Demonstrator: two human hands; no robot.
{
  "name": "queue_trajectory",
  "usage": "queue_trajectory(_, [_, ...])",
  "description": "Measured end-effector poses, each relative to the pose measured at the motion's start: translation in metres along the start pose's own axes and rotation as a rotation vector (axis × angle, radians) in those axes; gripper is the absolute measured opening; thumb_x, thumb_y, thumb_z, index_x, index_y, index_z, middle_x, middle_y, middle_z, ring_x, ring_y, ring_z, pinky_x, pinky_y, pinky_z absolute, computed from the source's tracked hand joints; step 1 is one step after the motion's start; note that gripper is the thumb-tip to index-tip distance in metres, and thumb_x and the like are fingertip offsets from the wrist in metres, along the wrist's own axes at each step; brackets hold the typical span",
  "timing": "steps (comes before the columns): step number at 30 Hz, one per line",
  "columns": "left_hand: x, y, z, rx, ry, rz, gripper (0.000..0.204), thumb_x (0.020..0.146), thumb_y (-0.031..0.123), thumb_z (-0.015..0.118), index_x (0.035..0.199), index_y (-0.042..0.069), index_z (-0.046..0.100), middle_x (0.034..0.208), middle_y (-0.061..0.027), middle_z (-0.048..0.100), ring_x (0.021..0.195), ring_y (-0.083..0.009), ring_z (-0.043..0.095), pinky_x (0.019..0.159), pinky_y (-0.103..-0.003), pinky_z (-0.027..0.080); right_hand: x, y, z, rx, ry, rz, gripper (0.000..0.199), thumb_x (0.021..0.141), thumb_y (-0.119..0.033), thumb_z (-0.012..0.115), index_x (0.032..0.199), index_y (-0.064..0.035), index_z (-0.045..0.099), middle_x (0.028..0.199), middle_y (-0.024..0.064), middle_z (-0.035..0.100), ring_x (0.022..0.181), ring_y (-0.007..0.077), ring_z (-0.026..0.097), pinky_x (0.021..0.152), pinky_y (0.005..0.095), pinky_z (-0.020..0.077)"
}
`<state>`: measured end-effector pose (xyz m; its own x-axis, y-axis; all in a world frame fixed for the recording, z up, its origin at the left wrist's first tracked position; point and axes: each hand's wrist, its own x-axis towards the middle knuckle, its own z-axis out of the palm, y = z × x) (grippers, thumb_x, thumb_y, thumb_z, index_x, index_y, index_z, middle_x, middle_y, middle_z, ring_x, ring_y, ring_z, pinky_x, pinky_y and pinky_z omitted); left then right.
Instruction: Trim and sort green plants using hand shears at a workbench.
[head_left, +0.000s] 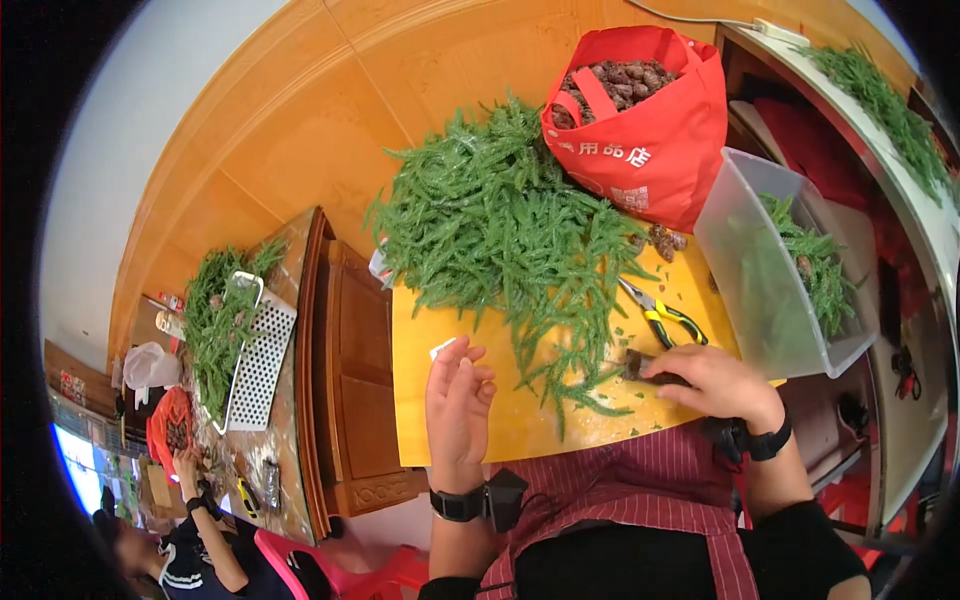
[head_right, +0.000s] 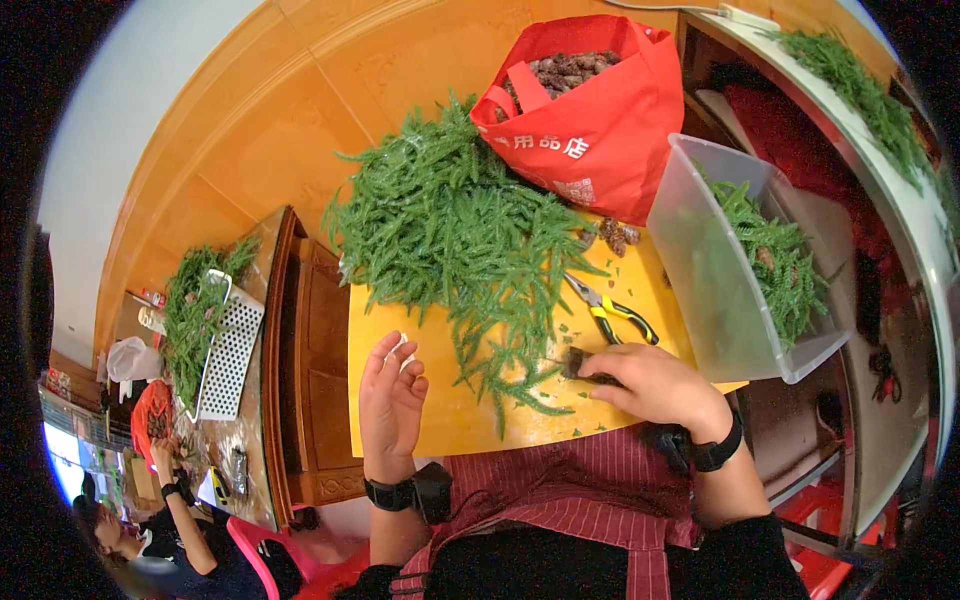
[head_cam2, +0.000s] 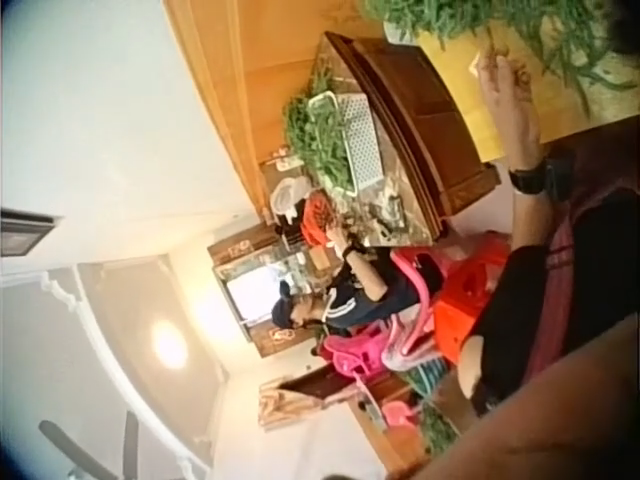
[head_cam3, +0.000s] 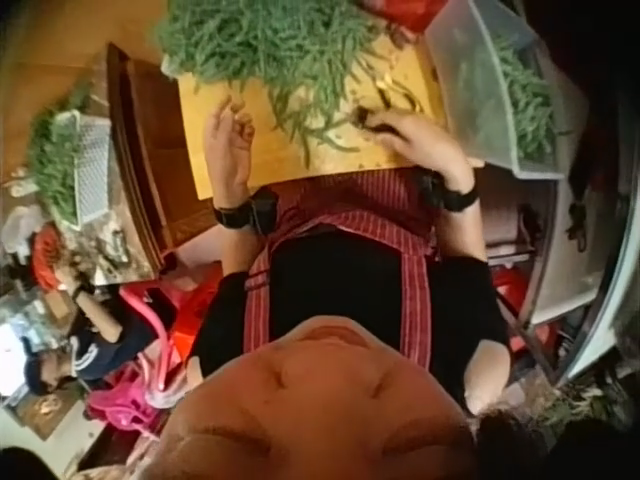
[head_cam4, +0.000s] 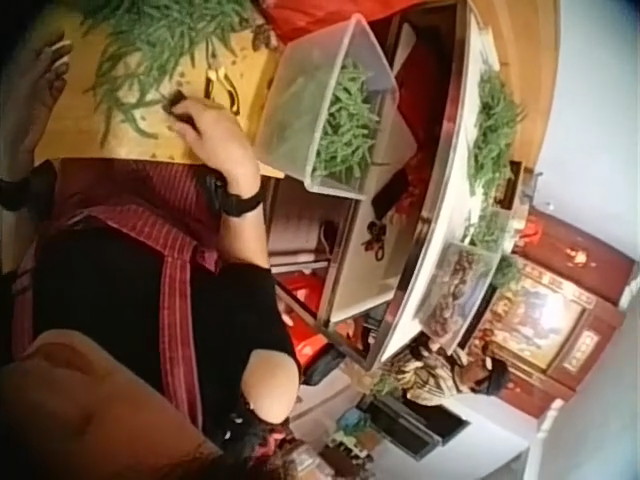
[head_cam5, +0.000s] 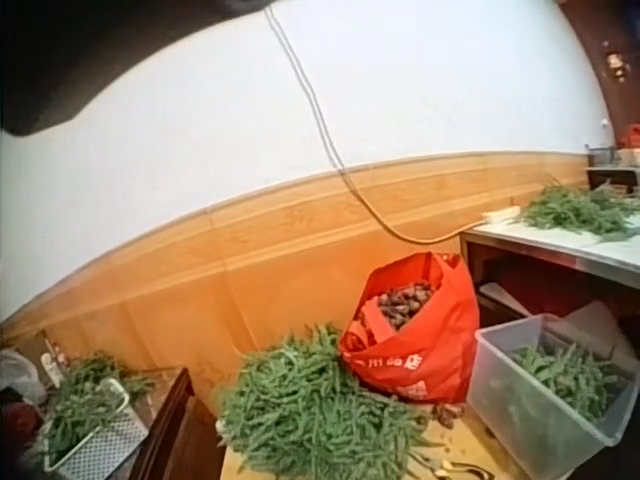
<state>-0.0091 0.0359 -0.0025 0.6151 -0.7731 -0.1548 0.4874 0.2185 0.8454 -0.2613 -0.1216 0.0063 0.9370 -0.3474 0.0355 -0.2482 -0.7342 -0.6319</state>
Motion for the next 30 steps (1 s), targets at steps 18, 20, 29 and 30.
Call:
queue_trajectory(18, [0.032,0.002,0.031,-0.150,-0.155,-0.203,0.020,0.093,0.027,0.042,0.092,0.009,0.051,0.069,-0.0009,0.042,0.065,-0.0133,0.043,0.057,-0.024,0.035,0.105,0.116,-0.022,-0.294,0.226,0.546,0.021,0.069,-0.006,0.059,0.088,0.0002,0.053,0.081,0.0213,0.060,0.085,0.0357,0.058,0.073,0.0413,0.0453])
queue_trajectory(20, [0.032,0.000,0.038,-0.047,-0.184,-0.250,0.019,0.093,0.025,0.043,0.095,0.008,0.050,0.069,-0.0013,0.042,0.063,-0.0127,0.041,0.055,-0.025,0.034,0.099,0.110,-0.020,-0.304,0.230,0.544,0.020,0.070,-0.006,0.059,0.087,-0.0007,0.052,0.081,0.0204,0.060,0.083,0.0354,0.058,0.070,0.0406,0.0459])
queue_trajectory(29, [0.028,-0.034,0.060,0.060,-0.437,-0.342,0.034,0.091,0.010,0.045,0.124,0.002,0.044,0.108,-0.0097,0.055,0.098,-0.0181,0.055,0.083,-0.030,0.047,0.081,-0.038,-0.009,0.368,0.247,0.025,0.022,0.071,-0.008,0.068,0.087,-0.0072,0.052,0.065,0.0014,0.050,0.052,0.0075,0.048,0.047,0.0222,0.0382])
queue_trajectory(30, [0.029,-0.039,0.057,0.094,-0.480,-0.312,0.034,0.091,0.010,0.044,0.125,0.001,0.044,0.107,-0.0095,0.056,0.097,-0.0178,0.056,0.082,-0.031,0.047,0.080,-0.039,-0.006,0.336,0.232,0.076,0.023,0.072,-0.007,0.068,0.088,-0.0073,0.052,0.068,0.0016,0.051,0.053,0.0062,0.048,0.047,0.0215,0.0381])
